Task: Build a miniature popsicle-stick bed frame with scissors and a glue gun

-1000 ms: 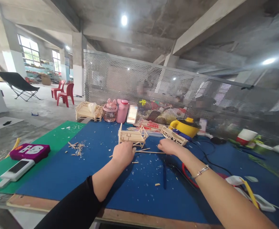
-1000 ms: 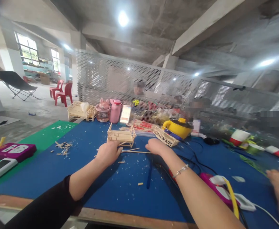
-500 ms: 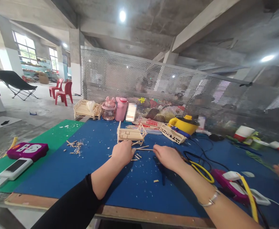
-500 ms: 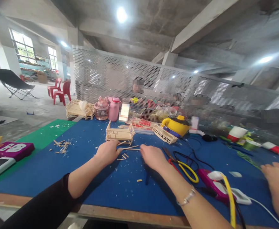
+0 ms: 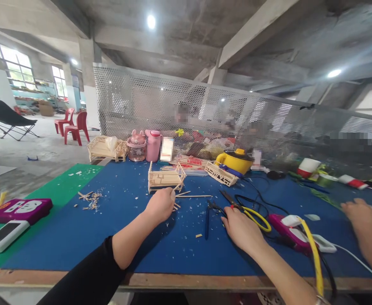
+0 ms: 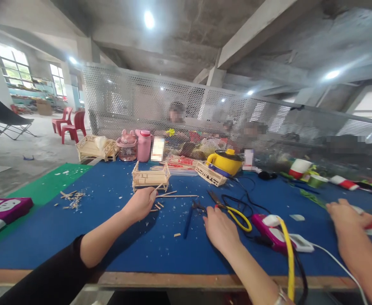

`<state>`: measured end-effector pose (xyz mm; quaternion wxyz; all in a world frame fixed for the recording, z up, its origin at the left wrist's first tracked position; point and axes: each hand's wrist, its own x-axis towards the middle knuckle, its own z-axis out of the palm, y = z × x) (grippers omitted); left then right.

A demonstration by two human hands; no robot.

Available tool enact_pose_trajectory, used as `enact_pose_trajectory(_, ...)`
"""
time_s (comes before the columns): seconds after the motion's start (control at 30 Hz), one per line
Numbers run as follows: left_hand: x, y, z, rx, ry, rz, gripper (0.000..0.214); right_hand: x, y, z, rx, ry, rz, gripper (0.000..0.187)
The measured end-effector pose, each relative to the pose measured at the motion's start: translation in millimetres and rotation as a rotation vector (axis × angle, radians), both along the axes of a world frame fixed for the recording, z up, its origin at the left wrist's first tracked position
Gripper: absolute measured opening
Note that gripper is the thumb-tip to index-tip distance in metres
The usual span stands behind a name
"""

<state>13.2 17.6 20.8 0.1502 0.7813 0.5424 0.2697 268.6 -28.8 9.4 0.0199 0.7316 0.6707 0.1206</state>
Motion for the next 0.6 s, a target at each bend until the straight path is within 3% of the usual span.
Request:
enact_pose_trajectory(0.13,1,-2,-0.8,0.021,-0.066,-0.1,0.039,-4,5,-5.6,0.028,-0.016,-0.02,0.02)
enact_pose_trajectory(0.27,1,-1,-2.2,0.037,-0.16,-0.108,0.038,4,8,-0.9,0.049,0.048,-0.035,0.025)
enact_pose_trajectory(0.4,2,-3,-0.4,0.088,-0.243,-0.116,0.036,5,5,18.3,0.149,0.358,-0.072,0.024)
enact_pose_trajectory(0.6,7,-17,5.9,0.11,-0.395,-0.247,0.032,-30,-3,30.4,0.374,0.915,0.111,0.024)
